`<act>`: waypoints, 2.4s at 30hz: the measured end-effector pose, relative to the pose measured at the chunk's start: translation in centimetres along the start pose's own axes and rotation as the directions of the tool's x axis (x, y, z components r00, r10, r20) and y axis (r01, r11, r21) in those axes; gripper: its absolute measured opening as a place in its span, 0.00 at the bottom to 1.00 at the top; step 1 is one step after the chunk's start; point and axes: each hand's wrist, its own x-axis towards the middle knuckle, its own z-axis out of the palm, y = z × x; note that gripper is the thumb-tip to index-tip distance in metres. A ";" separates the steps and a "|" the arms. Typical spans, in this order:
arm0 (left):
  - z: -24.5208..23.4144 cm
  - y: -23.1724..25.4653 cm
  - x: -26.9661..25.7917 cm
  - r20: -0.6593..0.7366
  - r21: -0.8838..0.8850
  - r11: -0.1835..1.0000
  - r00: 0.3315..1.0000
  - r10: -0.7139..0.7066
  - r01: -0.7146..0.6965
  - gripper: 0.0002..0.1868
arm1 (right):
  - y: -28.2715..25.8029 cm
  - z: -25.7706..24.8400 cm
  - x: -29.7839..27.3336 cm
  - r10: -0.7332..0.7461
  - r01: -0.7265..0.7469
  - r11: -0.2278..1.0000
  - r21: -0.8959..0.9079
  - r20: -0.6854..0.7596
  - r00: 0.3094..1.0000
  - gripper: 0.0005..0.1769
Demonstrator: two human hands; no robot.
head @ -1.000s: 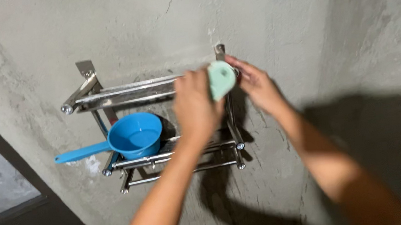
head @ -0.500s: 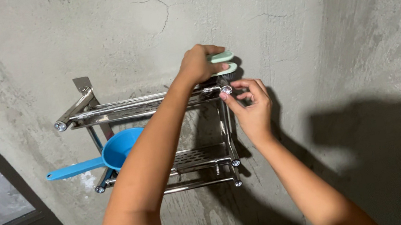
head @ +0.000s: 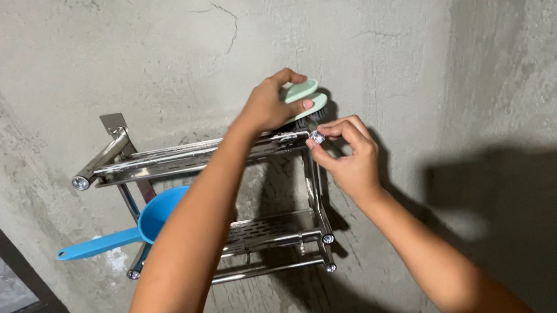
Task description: The person scrubs a wall-mounted metal rack with a brush, focusing on the bars and joints. They then use a blue plastic scoop to pour water over the rack to rinse it.
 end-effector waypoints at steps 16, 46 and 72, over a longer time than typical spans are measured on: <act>-0.4 -2.4 0.1 0.019 -0.122 0.990 0.997 -0.068 0.070 0.28 | 0.3 0.4 0.4 -0.101 0.100 0.994 -0.044 -0.004 0.995 0.14; 2.4 -0.3 2.7 -0.097 0.653 0.735 0.942 0.320 -0.182 0.28 | 0.8 0.0 0.6 -0.139 0.142 0.988 -0.067 0.045 0.989 0.16; -4.7 -4.6 -1.3 0.362 0.298 0.934 0.883 -0.300 0.195 0.33 | 0.8 0.9 -0.1 -0.130 0.130 0.989 -0.076 0.004 0.992 0.14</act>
